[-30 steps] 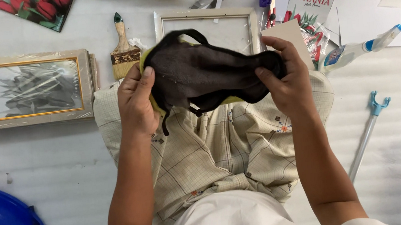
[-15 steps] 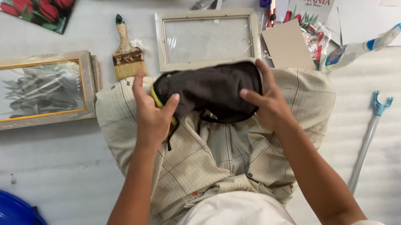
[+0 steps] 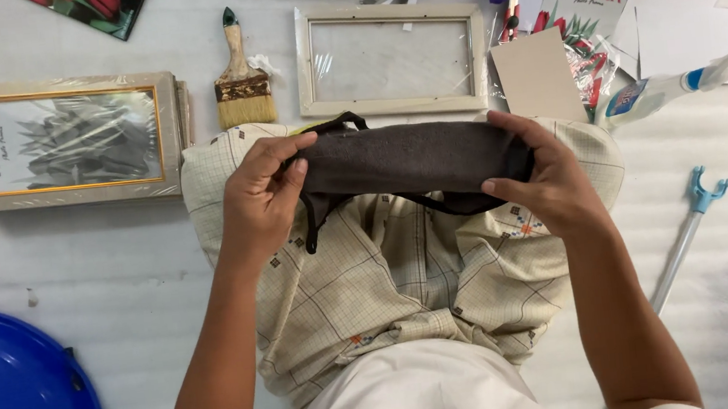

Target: Cleaning a wooden frame with a brush and cloth before mounting a printed picture inside it

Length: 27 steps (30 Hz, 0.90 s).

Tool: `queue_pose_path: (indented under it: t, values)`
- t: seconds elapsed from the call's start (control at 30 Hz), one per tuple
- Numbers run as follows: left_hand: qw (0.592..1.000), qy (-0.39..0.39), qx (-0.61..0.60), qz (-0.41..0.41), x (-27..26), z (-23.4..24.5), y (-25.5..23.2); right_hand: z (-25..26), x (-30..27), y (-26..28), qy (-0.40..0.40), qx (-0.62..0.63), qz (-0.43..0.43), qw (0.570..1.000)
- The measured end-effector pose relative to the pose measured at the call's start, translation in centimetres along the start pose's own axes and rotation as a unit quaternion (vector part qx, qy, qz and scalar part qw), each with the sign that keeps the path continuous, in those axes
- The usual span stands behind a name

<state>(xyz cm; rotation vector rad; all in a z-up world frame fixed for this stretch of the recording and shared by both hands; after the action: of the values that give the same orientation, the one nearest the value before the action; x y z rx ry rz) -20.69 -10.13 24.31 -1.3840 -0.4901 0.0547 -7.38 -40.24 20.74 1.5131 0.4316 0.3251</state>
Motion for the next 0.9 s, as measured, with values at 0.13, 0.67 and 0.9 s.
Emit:
queue_pose_path:
  t: [0.13,0.67,0.9]
  values:
    - [0.995,0.034,0.068,-0.06,1.1,-0.4,-2.2,1.6,-0.1,-0.5,0.009,-0.436,0.028,0.9]
    - [0.997,-0.049,-0.032,0.048,1.0,-1.1,-1.9,1.3,0.1,1.2,-0.112,0.063,-0.064,0.99]
    - [0.971,0.102,-0.199,0.083,-2.1,-11.0,-6.0,-4.8,-1.0,1.7,0.005,0.098,0.024,0.995]
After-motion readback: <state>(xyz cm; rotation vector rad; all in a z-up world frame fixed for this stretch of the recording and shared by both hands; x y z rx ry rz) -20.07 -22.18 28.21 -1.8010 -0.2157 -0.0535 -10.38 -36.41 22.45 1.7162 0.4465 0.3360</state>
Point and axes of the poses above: each hand's wrist, its own x-axis towards the middle knuckle, its own z-axis out of the back of the hand, y = z × x, the point moved 10 cm from there along x, towards the middle knuckle, and after that the axes turned 9 degrees about -x, right-handed, at the moved point
